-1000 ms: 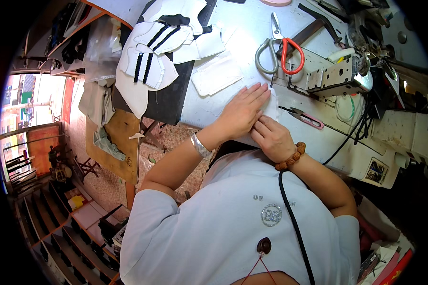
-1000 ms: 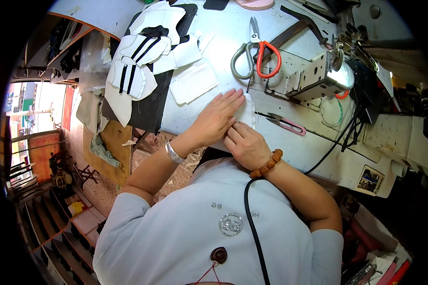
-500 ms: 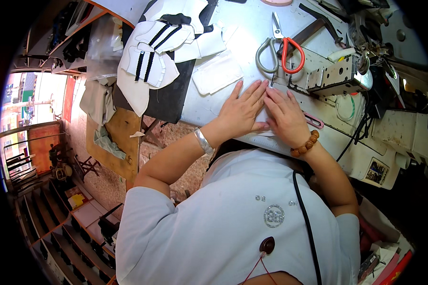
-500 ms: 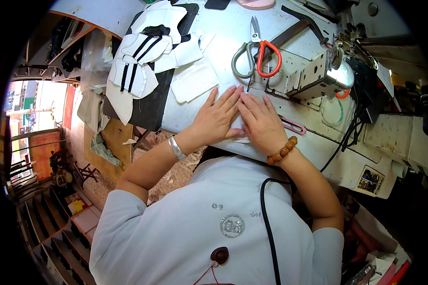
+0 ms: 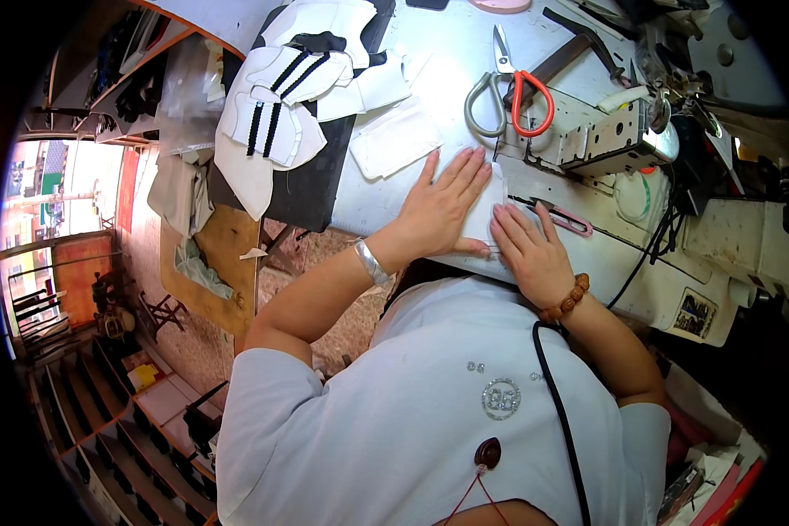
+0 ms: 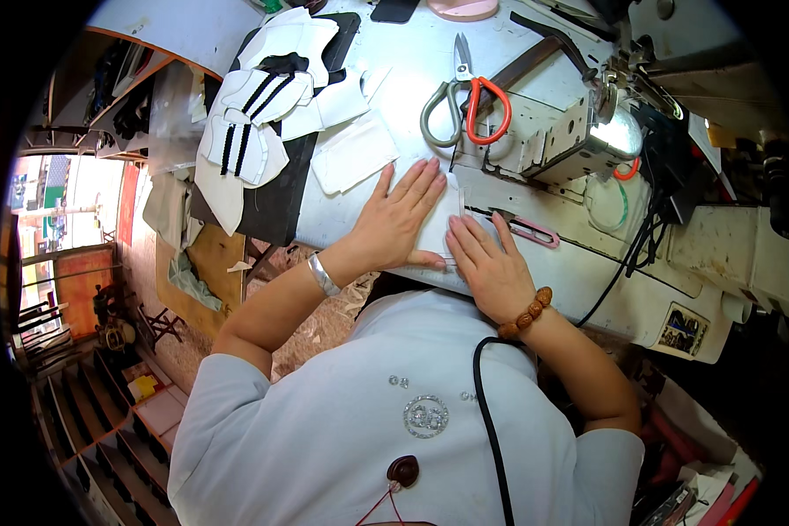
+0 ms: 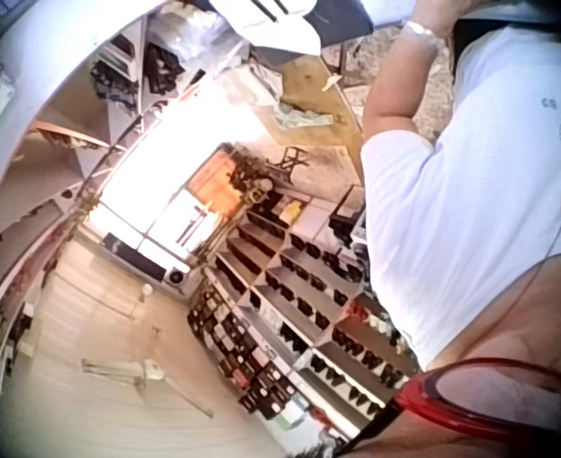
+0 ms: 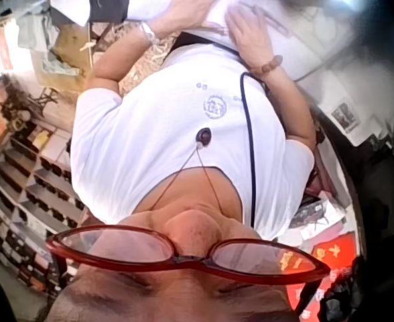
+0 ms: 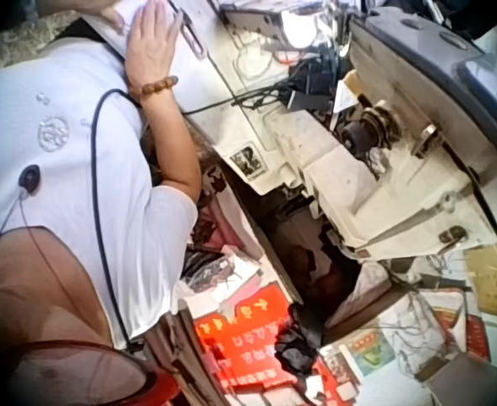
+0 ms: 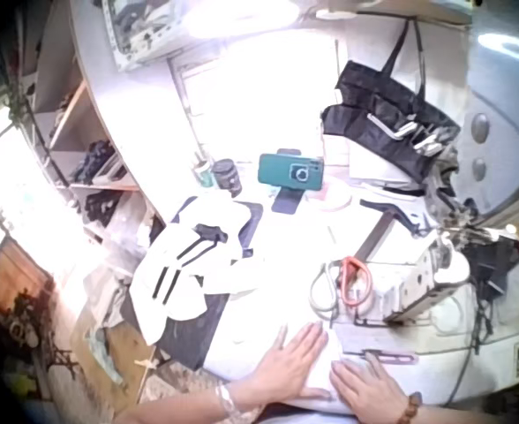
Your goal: The person uses small scissors to trim the edges of a white fabric piece held in their left hand. They repeatedly rotate the fabric and snip small sections along the perimeter while seated at a sewing workstation.
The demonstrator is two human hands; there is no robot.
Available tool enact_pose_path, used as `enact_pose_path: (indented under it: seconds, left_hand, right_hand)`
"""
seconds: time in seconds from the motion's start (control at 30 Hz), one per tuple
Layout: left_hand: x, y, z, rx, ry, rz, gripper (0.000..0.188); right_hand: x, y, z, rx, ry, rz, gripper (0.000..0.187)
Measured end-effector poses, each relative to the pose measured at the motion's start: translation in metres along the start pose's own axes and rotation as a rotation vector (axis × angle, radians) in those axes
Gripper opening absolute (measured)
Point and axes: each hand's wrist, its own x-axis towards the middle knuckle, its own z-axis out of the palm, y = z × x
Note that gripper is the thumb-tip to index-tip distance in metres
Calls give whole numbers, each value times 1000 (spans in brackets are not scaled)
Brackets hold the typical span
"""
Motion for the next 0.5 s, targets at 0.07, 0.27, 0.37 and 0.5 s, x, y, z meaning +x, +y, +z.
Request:
enact_pose_path:
  seconds: [0.07, 0.27, 0.37, 0.5]
  left_hand:
    - [0, 0, -1, -3, -7, 1, 110]
    - [1, 1, 2, 19, 3, -6, 100]
    - [1, 1, 7, 76, 28, -18, 93]
    - [2, 5, 0, 2, 29, -48, 88]
  right_hand:
    - [-5, 0, -4, 39, 9, 5, 40]
    - [-10, 1, -6, 71, 44, 6, 40]
    - [-11, 1, -5, 97, 79, 21, 39]
    - [-16, 7, -5, 119, 146, 59, 31]
